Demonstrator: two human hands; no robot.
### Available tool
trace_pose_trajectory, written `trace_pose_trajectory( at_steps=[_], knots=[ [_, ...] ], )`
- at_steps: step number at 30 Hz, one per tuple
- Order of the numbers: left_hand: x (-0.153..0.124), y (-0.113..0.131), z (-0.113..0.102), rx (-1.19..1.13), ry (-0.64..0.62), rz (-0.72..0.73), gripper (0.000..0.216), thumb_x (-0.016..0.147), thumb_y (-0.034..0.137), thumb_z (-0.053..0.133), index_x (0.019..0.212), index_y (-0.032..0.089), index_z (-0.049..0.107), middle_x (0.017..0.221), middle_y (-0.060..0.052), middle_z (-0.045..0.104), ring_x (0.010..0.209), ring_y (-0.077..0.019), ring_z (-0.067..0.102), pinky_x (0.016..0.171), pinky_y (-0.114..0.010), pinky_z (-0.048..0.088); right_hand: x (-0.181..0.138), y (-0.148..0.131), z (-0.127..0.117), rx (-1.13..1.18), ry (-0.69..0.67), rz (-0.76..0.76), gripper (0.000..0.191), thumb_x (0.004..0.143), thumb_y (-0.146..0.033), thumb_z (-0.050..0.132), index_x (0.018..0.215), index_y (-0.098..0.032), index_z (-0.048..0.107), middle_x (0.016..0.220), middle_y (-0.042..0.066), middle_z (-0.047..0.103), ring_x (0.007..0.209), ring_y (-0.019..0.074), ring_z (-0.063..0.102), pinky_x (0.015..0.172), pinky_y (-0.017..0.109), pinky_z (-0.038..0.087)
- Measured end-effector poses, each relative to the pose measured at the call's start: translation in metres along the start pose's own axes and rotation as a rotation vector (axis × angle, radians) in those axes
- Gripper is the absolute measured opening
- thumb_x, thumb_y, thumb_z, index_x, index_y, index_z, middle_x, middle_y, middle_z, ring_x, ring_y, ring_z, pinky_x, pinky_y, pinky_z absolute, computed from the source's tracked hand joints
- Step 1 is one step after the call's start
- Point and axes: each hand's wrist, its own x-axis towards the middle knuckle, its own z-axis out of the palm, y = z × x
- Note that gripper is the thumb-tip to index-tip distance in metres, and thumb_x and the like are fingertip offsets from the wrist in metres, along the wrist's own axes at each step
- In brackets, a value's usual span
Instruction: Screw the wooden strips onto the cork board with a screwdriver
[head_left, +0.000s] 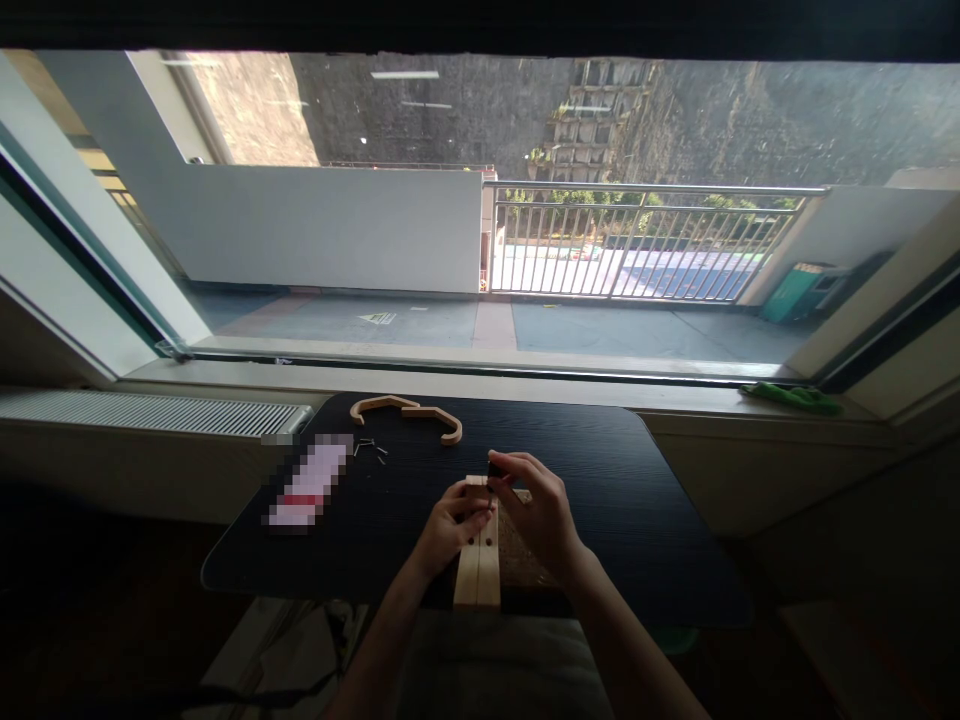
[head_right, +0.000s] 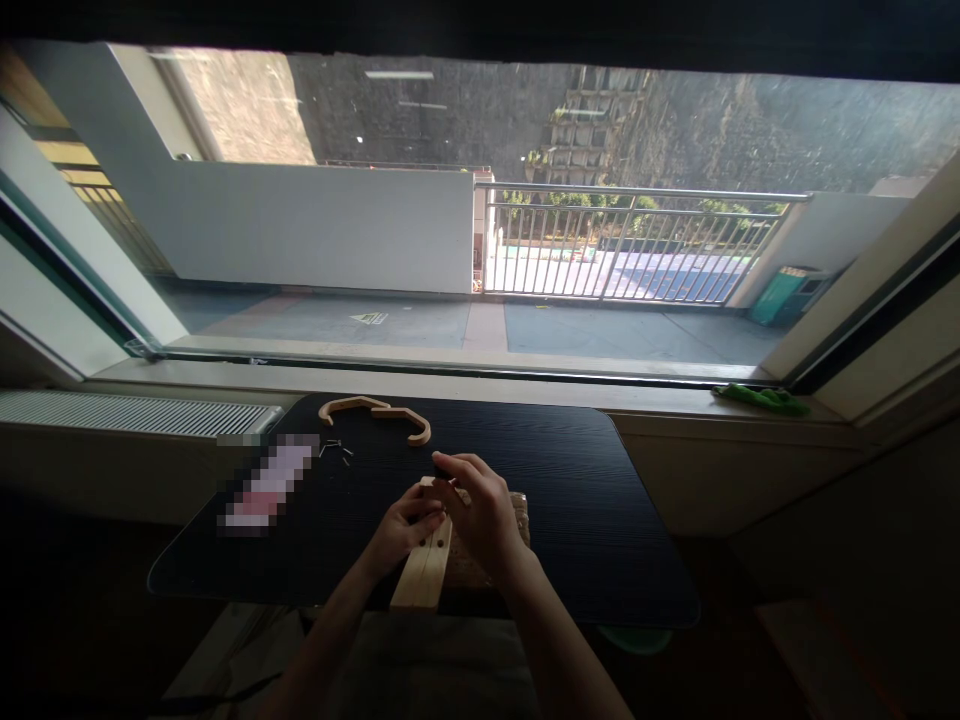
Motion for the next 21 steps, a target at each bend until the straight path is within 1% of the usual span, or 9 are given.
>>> trace_pose_trajectory(
  at_steps=[8, 14, 17, 19, 21],
  knots=[
    [0.0005, -0.0004, 0.0004, -0.010, -0.002, 0.009, 0.019, 0.077, 0.039, 0.076, 0.082, 0.021, 0.080, 0.115, -0.010, 0.067, 0.108, -0.0275, 0.061, 0.098, -0.037, 0.049, 0.0010, -0.0004, 0.0000, -0.038, -0.020, -0.017, 0.030, 0.090, -0.013, 0.061, 0.117, -0.025, 0.066, 0.098, 0.005, 0.070, 0.076, 0.0150, 0.067, 0.065, 0.028, 0.057],
    [-0.0002, 0.0021, 0.0011, -0.029, -0.002, 0.001, 0.022, 0.076, 0.041, 0.076, 0.082, 0.020, 0.080, 0.110, -0.010, 0.066, 0.106, -0.0272, 0.061, 0.097, -0.037, 0.049, 0.0031, -0.0047, 0.0015, -0.074, 0.023, -0.054, 0.023, 0.092, -0.016, 0.060, 0.112, -0.023, 0.067, 0.099, 0.006, 0.072, 0.085, 0.0182, 0.071, 0.070, 0.028, 0.060],
    [-0.0002, 0.0041, 0.0018, -0.029, -0.009, -0.017, 0.024, 0.076, 0.043, 0.076, 0.080, 0.020, 0.080, 0.113, -0.011, 0.065, 0.106, -0.0280, 0.061, 0.095, -0.038, 0.050, 0.0031, -0.0059, 0.0021, -0.082, 0.025, -0.052, 0.022, 0.090, -0.014, 0.061, 0.110, -0.022, 0.067, 0.102, 0.007, 0.074, 0.087, 0.0190, 0.072, 0.072, 0.029, 0.061],
    [-0.0001, 0.0054, 0.0021, -0.036, -0.016, -0.023, 0.024, 0.076, 0.043, 0.076, 0.080, 0.020, 0.080, 0.115, -0.011, 0.064, 0.106, -0.0283, 0.061, 0.096, -0.038, 0.050, 0.0026, -0.0049, 0.0023, -0.077, 0.021, -0.045, 0.022, 0.090, -0.014, 0.061, 0.109, -0.022, 0.066, 0.102, 0.007, 0.075, 0.085, 0.0186, 0.073, 0.071, 0.029, 0.061],
    [0.0000, 0.0065, 0.0022, -0.038, -0.012, -0.021, 0.023, 0.076, 0.043, 0.076, 0.081, 0.020, 0.081, 0.115, -0.011, 0.064, 0.107, -0.0282, 0.060, 0.098, -0.038, 0.049, 0.0021, -0.0024, 0.0020, -0.076, 0.019, -0.041, 0.021, 0.089, -0.015, 0.062, 0.108, -0.023, 0.065, 0.099, 0.006, 0.075, 0.079, 0.0174, 0.072, 0.068, 0.028, 0.060]
  ],
)
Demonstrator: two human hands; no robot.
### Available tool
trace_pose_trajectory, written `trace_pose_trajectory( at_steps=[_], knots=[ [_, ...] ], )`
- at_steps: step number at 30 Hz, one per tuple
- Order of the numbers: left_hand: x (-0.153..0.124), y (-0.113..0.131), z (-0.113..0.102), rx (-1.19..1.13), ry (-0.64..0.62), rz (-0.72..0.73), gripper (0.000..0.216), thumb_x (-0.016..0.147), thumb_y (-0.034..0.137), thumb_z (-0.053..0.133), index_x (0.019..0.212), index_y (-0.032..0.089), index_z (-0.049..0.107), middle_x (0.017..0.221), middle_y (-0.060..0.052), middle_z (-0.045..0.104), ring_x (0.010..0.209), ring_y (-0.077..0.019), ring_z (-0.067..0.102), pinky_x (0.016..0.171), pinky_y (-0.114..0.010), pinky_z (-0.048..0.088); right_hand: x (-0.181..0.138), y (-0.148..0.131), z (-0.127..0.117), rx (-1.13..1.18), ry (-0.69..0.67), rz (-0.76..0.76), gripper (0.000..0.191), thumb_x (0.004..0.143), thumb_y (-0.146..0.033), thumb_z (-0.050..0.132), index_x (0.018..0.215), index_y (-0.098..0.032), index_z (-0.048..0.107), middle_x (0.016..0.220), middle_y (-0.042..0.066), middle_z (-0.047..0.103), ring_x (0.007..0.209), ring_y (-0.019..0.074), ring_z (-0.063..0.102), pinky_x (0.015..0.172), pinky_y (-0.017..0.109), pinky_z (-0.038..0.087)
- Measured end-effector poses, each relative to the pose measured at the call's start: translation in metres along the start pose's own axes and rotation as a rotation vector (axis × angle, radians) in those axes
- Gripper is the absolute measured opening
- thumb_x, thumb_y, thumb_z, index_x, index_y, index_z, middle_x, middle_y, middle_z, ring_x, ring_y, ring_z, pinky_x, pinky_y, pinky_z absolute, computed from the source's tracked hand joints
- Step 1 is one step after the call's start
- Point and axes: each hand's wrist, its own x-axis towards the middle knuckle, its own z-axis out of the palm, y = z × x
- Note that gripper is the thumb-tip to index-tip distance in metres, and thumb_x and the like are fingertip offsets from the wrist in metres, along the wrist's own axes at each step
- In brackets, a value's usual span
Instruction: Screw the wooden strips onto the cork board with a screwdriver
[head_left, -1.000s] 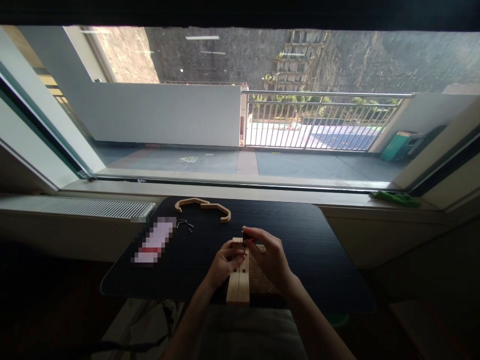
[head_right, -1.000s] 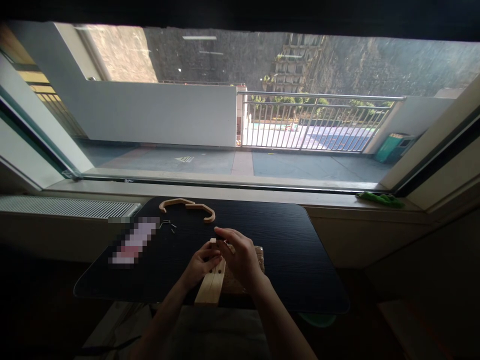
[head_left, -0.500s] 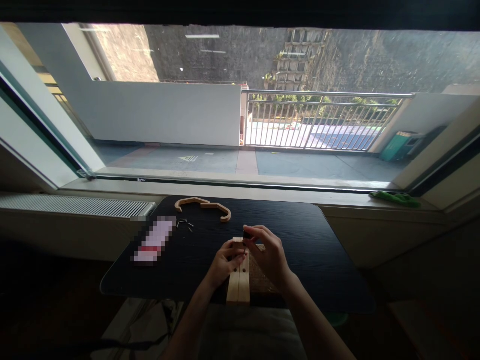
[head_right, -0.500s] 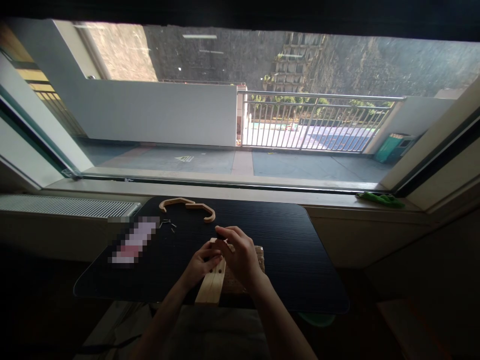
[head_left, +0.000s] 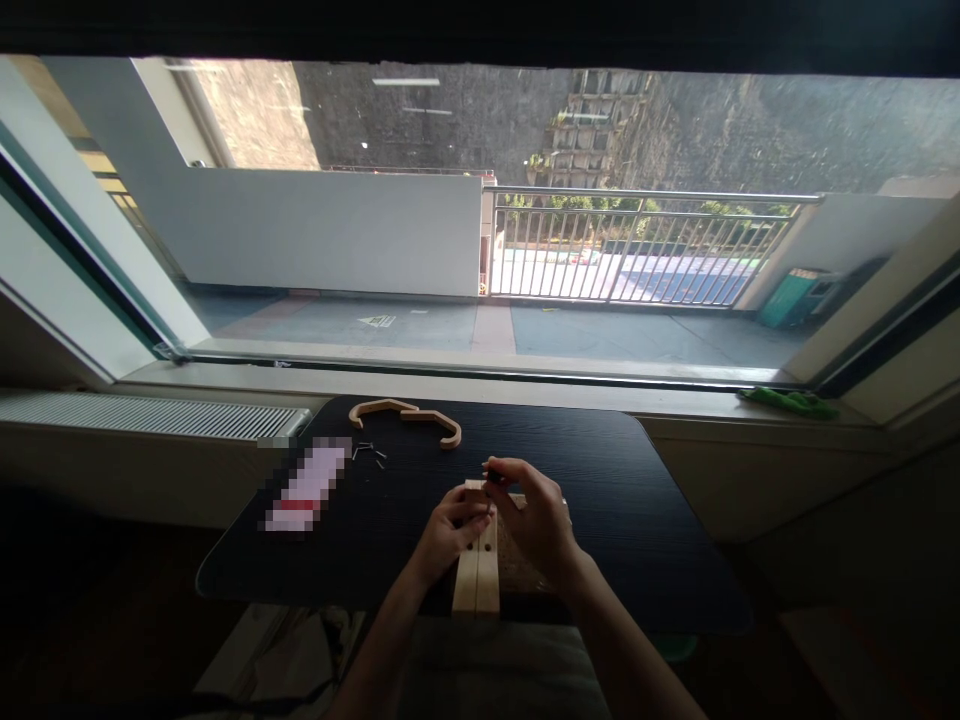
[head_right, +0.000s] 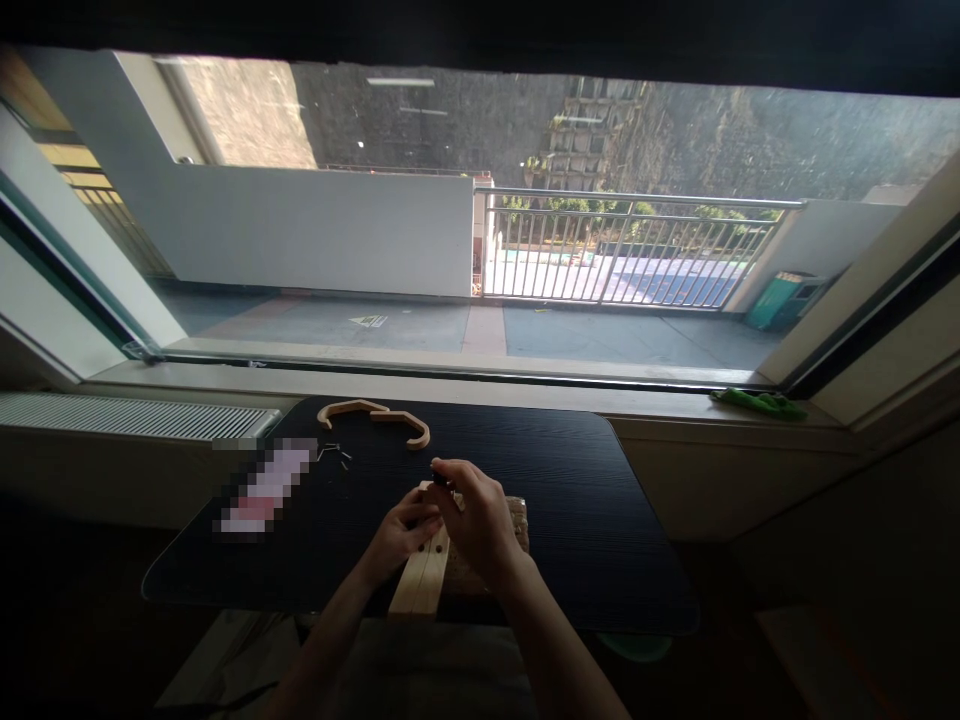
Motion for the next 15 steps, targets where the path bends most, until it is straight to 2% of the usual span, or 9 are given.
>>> trace_pose_trajectory(
  at_steps=[10, 15],
  knots=[
    [0.0003, -0.0026, -0.0005, -0.019, -0.008, -0.006, 0.026, 0.076, 0.044, 0.076, 0.083, 0.020, 0.081, 0.113, -0.011, 0.063, 0.107, -0.0273, 0.060, 0.097, -0.037, 0.049, -0.0003, 0.0015, 0.0005, -0.042, -0.013, -0.009, 0.015, 0.092, -0.020, 0.060, 0.107, -0.022, 0.061, 0.092, 0.005, 0.071, 0.066, 0.0138, 0.066, 0.057, 0.025, 0.056],
    [0.0003, -0.0027, -0.0014, -0.004, -0.017, 0.003, 0.025, 0.077, 0.044, 0.076, 0.083, 0.020, 0.080, 0.112, -0.010, 0.064, 0.108, -0.0273, 0.060, 0.098, -0.038, 0.049, -0.0004, 0.0026, 0.0017, -0.047, -0.004, -0.014, 0.014, 0.093, -0.021, 0.060, 0.107, -0.022, 0.059, 0.092, 0.004, 0.070, 0.065, 0.0132, 0.065, 0.057, 0.025, 0.056]
  ],
)
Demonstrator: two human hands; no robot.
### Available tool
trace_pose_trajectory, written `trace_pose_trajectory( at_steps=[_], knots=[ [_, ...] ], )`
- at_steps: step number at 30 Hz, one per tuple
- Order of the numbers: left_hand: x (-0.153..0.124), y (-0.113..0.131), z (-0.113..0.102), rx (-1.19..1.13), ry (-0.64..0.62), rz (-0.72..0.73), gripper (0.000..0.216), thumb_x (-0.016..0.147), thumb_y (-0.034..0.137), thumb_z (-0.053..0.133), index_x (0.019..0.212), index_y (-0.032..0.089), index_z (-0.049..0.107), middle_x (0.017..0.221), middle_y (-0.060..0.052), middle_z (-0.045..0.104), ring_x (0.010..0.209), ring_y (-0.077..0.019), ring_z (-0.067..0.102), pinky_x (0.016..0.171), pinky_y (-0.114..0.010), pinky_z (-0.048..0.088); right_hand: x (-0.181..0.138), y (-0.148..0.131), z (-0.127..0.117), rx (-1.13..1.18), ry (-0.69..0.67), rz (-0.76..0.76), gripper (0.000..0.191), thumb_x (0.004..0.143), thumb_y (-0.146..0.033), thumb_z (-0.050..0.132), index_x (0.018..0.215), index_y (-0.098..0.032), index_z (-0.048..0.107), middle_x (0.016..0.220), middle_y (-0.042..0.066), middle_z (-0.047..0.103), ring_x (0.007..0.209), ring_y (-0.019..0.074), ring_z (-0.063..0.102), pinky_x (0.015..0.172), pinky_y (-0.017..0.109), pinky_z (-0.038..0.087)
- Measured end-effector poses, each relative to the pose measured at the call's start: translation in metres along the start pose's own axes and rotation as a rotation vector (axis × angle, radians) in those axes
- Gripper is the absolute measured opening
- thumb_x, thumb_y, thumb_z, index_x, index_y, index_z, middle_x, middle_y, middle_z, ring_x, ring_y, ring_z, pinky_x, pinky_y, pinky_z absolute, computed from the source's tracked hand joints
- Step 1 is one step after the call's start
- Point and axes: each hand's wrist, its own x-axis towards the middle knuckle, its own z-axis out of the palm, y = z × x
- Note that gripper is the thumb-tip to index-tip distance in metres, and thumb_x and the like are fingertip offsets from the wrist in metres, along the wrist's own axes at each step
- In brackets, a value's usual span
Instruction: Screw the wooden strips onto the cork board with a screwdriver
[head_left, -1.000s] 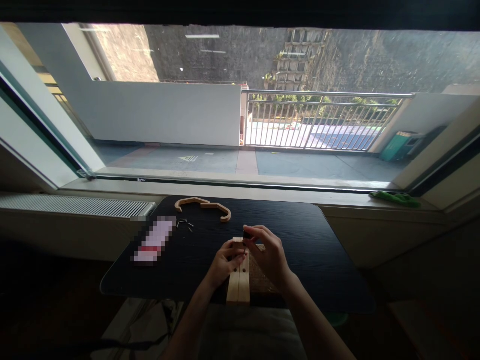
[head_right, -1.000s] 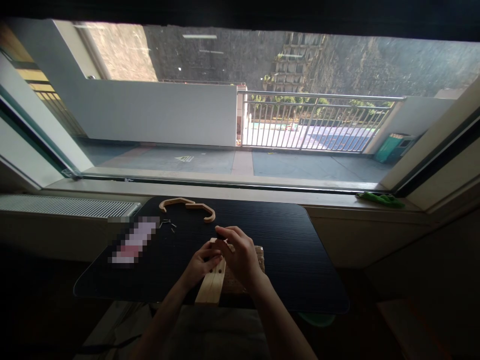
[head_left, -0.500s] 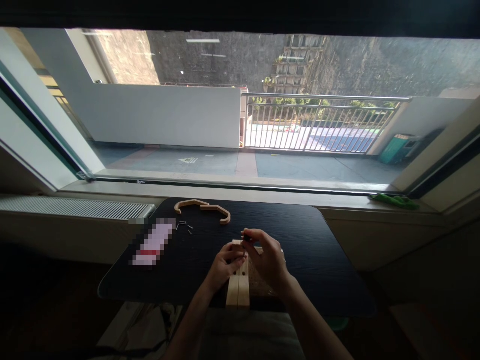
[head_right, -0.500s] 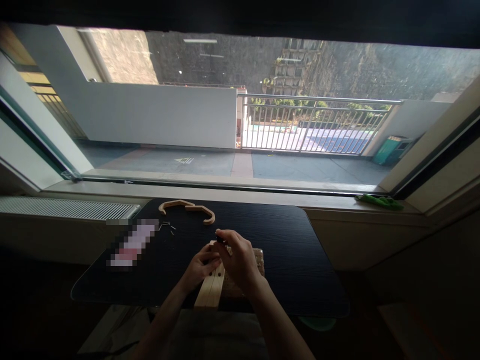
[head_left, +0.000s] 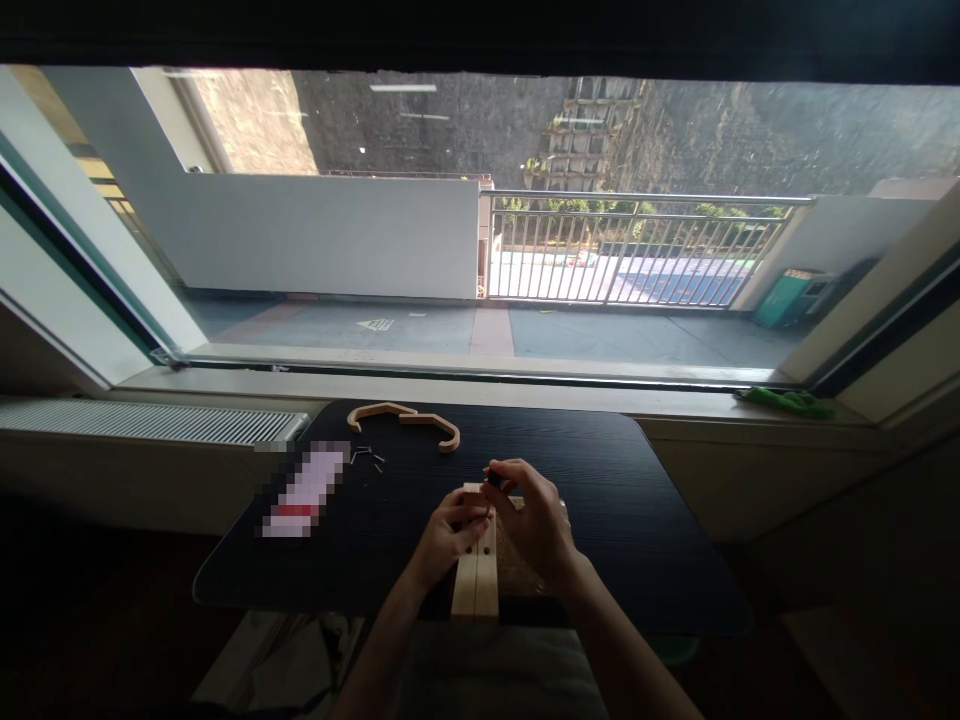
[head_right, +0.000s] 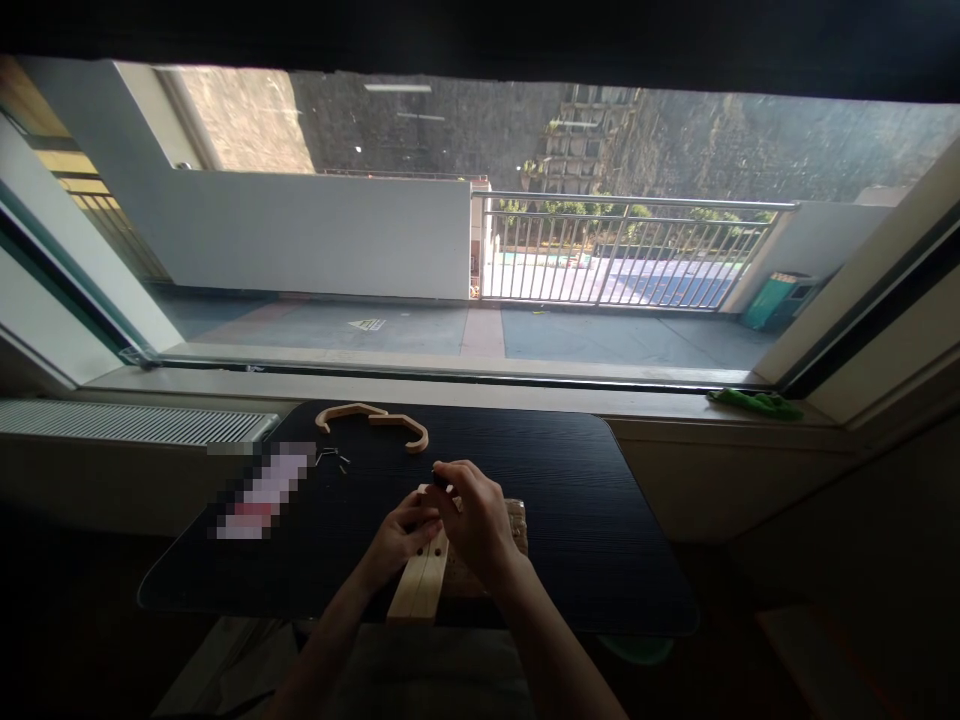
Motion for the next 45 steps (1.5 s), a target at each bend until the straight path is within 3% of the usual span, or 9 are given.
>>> trace_pose_trajectory(
  at_steps=[14, 26, 34, 45],
  knots=[
    [0.000, 0.000, 0.000, -0.025, 0.003, -0.005, 0.024, 0.075, 0.043, 0.078, 0.082, 0.020, 0.080, 0.111, -0.010, 0.064, 0.106, -0.0272, 0.060, 0.097, -0.037, 0.050, -0.003, 0.004, 0.007, -0.061, 0.096, -0.039, 0.016, 0.092, -0.019, 0.061, 0.107, -0.023, 0.055, 0.093, 0.003, 0.066, 0.059, 0.0110, 0.060, 0.052, 0.024, 0.052],
    [-0.001, 0.003, -0.002, -0.017, -0.010, -0.034, 0.026, 0.074, 0.044, 0.078, 0.084, 0.020, 0.081, 0.114, -0.010, 0.065, 0.110, -0.0282, 0.059, 0.100, -0.038, 0.047, -0.006, -0.008, 0.001, -0.062, 0.049, -0.029, 0.028, 0.089, -0.011, 0.053, 0.114, -0.023, 0.056, 0.099, 0.008, 0.073, 0.081, 0.0184, 0.072, 0.066, 0.030, 0.060],
    [0.000, -0.001, -0.001, -0.022, 0.005, -0.017, 0.024, 0.074, 0.042, 0.079, 0.084, 0.020, 0.080, 0.112, -0.010, 0.067, 0.107, -0.0277, 0.061, 0.094, -0.037, 0.051, -0.008, -0.005, 0.002, -0.096, 0.052, -0.004, 0.027, 0.091, -0.014, 0.055, 0.116, -0.023, 0.053, 0.109, 0.009, 0.071, 0.071, 0.0156, 0.070, 0.061, 0.028, 0.059],
    [-0.001, 0.005, -0.002, 0.000, 0.001, -0.029, 0.025, 0.073, 0.043, 0.080, 0.082, 0.020, 0.080, 0.110, -0.010, 0.066, 0.107, -0.0275, 0.060, 0.097, -0.036, 0.050, -0.002, -0.006, -0.003, -0.150, -0.017, -0.084, 0.018, 0.095, -0.020, 0.055, 0.113, -0.022, 0.054, 0.101, 0.008, 0.071, 0.060, 0.0125, 0.065, 0.052, 0.025, 0.053]
  ],
)
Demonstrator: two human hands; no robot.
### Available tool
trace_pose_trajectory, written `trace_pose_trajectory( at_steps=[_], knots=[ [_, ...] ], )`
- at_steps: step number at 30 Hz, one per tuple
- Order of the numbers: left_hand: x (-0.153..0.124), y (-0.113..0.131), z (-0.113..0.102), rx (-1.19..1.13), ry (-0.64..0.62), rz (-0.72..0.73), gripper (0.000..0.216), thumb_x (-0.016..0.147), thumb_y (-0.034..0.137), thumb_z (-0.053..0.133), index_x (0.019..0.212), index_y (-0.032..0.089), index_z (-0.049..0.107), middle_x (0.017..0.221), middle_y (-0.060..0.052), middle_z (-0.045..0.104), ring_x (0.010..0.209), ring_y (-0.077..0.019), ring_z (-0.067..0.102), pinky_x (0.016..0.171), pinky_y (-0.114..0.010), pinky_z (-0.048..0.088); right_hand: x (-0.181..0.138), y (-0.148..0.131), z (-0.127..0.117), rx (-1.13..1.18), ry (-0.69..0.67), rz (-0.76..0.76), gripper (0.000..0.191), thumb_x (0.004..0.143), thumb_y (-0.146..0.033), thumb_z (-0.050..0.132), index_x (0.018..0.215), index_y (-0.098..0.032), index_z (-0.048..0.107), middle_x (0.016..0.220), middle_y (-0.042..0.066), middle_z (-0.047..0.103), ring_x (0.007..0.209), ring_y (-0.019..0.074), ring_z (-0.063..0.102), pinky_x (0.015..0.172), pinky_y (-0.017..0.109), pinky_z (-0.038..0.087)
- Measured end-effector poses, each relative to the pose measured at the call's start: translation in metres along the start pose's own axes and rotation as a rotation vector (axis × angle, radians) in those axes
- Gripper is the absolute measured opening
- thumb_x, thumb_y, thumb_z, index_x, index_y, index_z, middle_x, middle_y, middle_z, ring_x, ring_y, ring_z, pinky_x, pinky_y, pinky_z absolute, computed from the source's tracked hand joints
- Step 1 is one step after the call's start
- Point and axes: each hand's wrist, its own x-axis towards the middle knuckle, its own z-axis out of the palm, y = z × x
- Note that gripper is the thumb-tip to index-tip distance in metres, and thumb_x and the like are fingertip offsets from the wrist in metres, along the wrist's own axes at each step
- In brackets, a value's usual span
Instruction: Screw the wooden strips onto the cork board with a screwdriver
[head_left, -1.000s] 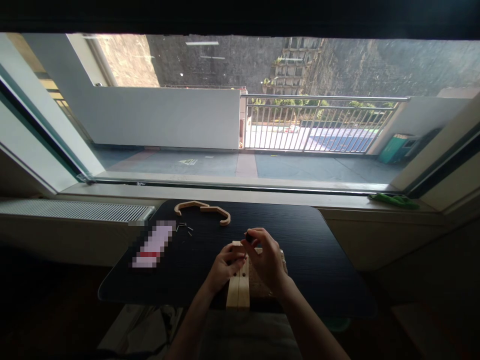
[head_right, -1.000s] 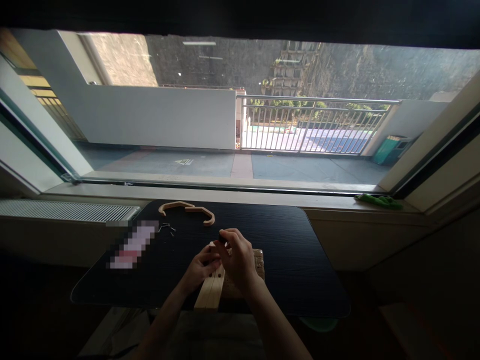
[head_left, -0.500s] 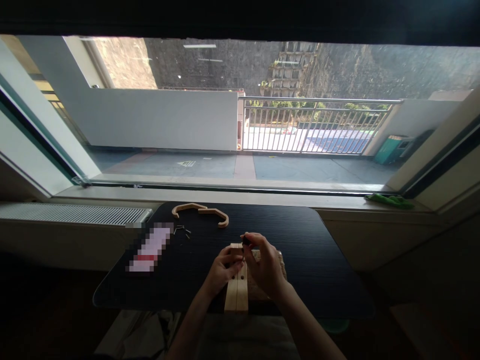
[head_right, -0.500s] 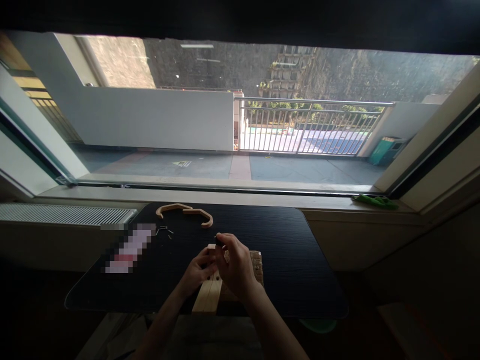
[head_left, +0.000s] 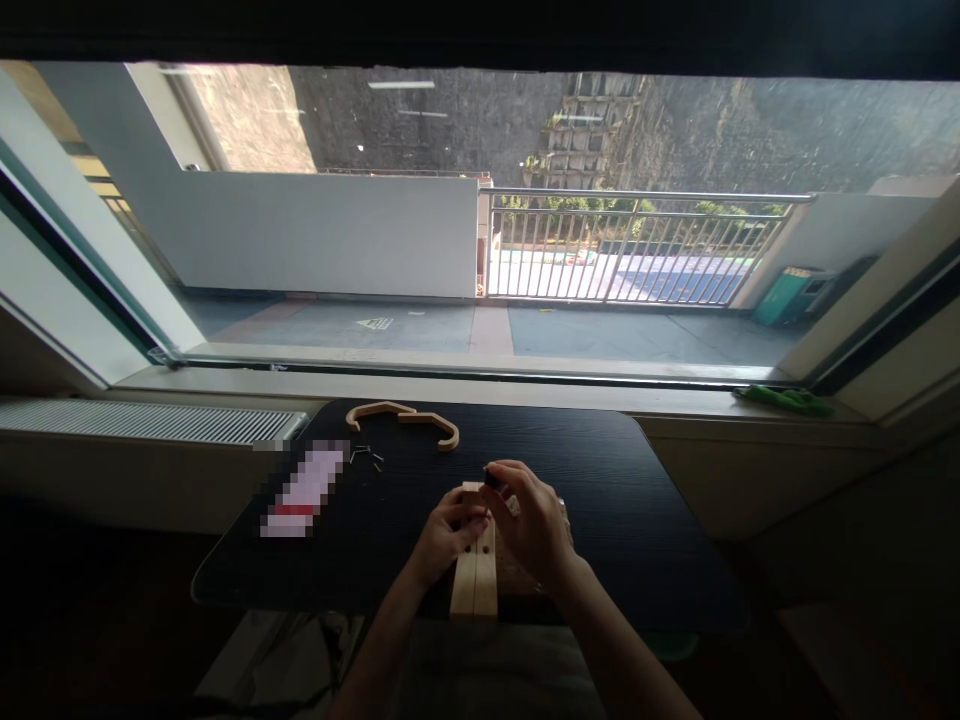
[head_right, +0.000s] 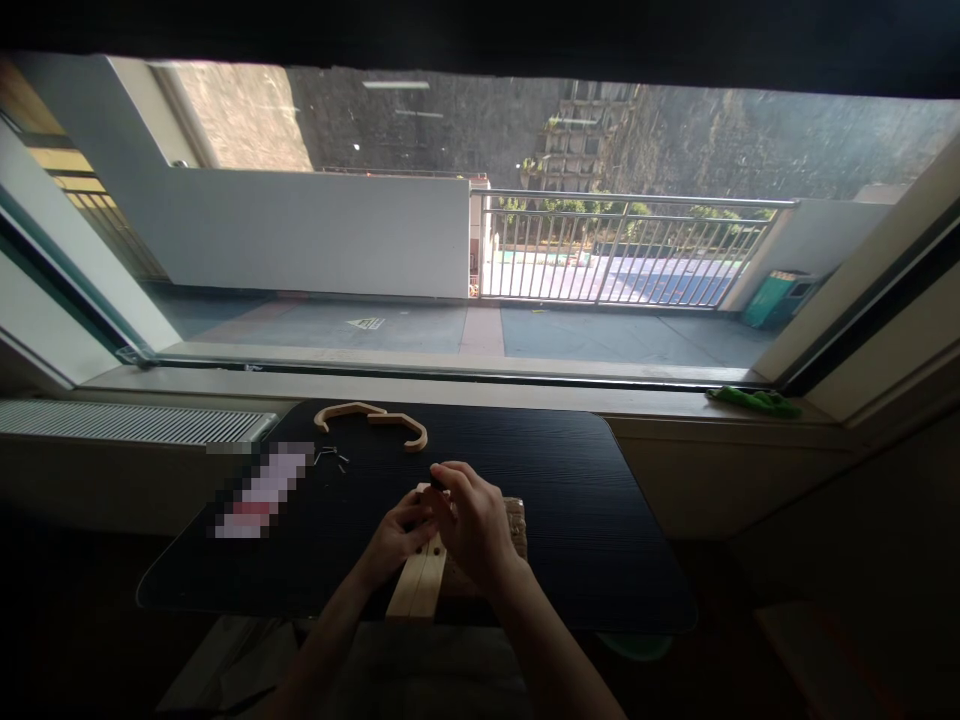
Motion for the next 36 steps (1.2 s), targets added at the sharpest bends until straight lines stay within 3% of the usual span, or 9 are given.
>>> trace_pose_trajectory(
  at_steps=[10, 18, 31, 36],
  knots=[
    [-0.001, 0.002, -0.001, -0.017, -0.007, -0.010, 0.022, 0.073, 0.041, 0.080, 0.083, 0.021, 0.081, 0.111, -0.009, 0.065, 0.112, -0.0295, 0.057, 0.101, -0.039, 0.046, -0.001, -0.001, -0.001, 0.078, -0.015, -0.003, 0.031, 0.090, -0.011, 0.052, 0.119, -0.023, 0.054, 0.102, 0.009, 0.068, 0.079, 0.0181, 0.069, 0.063, 0.030, 0.058],
    [0.000, -0.001, 0.001, -0.019, -0.008, -0.002, 0.024, 0.073, 0.042, 0.079, 0.083, 0.020, 0.080, 0.115, -0.010, 0.065, 0.108, -0.0278, 0.060, 0.096, -0.037, 0.050, -0.002, 0.000, 0.001, 0.104, 0.006, 0.047, 0.030, 0.090, -0.012, 0.055, 0.117, -0.023, 0.053, 0.110, 0.009, 0.071, 0.072, 0.0152, 0.069, 0.061, 0.028, 0.060],
    [0.001, -0.008, 0.001, 0.008, 0.021, 0.036, 0.023, 0.075, 0.042, 0.078, 0.083, 0.021, 0.081, 0.113, -0.010, 0.067, 0.108, -0.0280, 0.061, 0.098, -0.037, 0.049, -0.002, 0.003, 0.001, 0.090, -0.018, 0.106, 0.021, 0.091, -0.020, 0.061, 0.111, -0.023, 0.056, 0.094, 0.003, 0.066, 0.060, 0.0116, 0.065, 0.050, 0.023, 0.054],
    [0.001, -0.008, 0.001, -0.015, 0.011, 0.014, 0.026, 0.074, 0.043, 0.079, 0.084, 0.019, 0.080, 0.114, -0.010, 0.066, 0.108, -0.0273, 0.061, 0.094, -0.035, 0.051, -0.003, 0.005, 0.002, 0.100, -0.013, 0.080, 0.022, 0.091, -0.019, 0.060, 0.112, -0.023, 0.055, 0.097, 0.003, 0.066, 0.061, 0.0107, 0.065, 0.051, 0.023, 0.055]
  ],
)
